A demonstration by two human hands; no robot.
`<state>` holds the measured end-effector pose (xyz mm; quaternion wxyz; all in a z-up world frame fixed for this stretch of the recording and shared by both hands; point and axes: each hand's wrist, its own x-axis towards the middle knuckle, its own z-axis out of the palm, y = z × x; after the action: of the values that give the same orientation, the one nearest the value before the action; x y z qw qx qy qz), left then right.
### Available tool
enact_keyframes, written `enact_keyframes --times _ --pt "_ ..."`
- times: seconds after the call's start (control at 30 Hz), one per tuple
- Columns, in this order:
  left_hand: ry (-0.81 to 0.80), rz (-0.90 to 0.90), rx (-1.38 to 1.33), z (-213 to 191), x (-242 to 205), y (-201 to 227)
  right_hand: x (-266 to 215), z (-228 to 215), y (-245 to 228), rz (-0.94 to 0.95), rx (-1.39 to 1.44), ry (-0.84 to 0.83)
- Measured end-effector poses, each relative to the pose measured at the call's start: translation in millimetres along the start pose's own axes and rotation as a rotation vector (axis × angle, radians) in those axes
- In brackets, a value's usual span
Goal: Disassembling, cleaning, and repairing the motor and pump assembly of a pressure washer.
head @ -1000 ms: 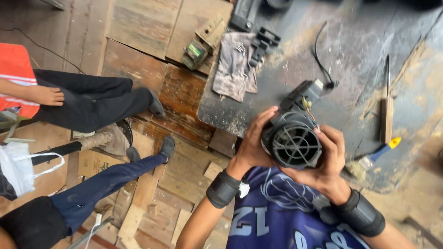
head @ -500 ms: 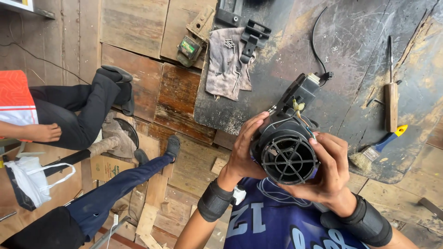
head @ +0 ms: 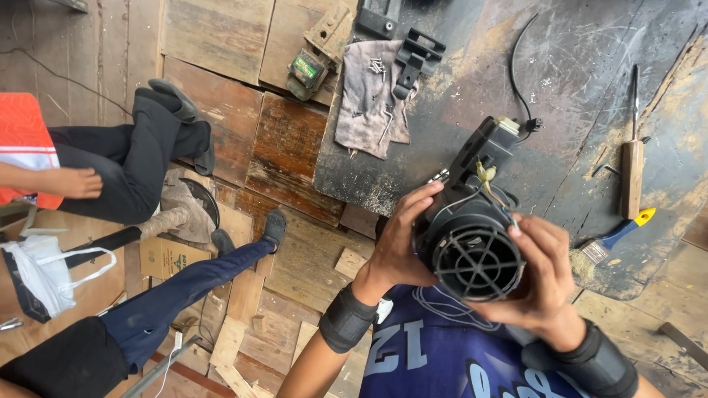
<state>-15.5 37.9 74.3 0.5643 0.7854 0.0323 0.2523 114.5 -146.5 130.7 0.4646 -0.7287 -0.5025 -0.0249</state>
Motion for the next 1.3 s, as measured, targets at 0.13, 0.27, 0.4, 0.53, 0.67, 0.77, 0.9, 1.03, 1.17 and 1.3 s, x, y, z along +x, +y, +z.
enact_keyframes --times 0.13,0.27,0.4,0.53,0.67,0.77,0.9,1.03,1.17,1.3 --pt "0.014 -0.008 0.025 0 7 7 24 -12 10 0.027 0.085 -0.075" --pt "0.039 0.027 0.05 5 -4 1 45 -28 12 0.082 0.169 -0.263" --pt "0.083 0.029 0.072 12 -20 2 63 -32 6 0.06 0.205 -0.439" --pt "0.18 0.078 0.127 21 -23 6 66 -27 9 0.004 0.217 -0.513" --pt "0.251 0.091 0.237 27 -20 15 76 -28 5 0.001 0.255 -0.543" --pt "0.273 0.098 0.28 29 -24 19 79 -31 6 0.042 0.285 -0.571" --pt "0.231 0.164 0.318 28 -28 26 77 -35 18 0.041 0.357 -0.61" --pt "0.231 0.148 0.339 29 -30 37 94 -37 26 -0.01 0.416 -0.669" --pt "0.271 0.166 0.33 27 -33 36 116 -37 24 0.042 0.399 -0.85" --pt "0.287 0.17 0.357 27 -45 28 126 -26 19 0.115 0.39 -0.996"
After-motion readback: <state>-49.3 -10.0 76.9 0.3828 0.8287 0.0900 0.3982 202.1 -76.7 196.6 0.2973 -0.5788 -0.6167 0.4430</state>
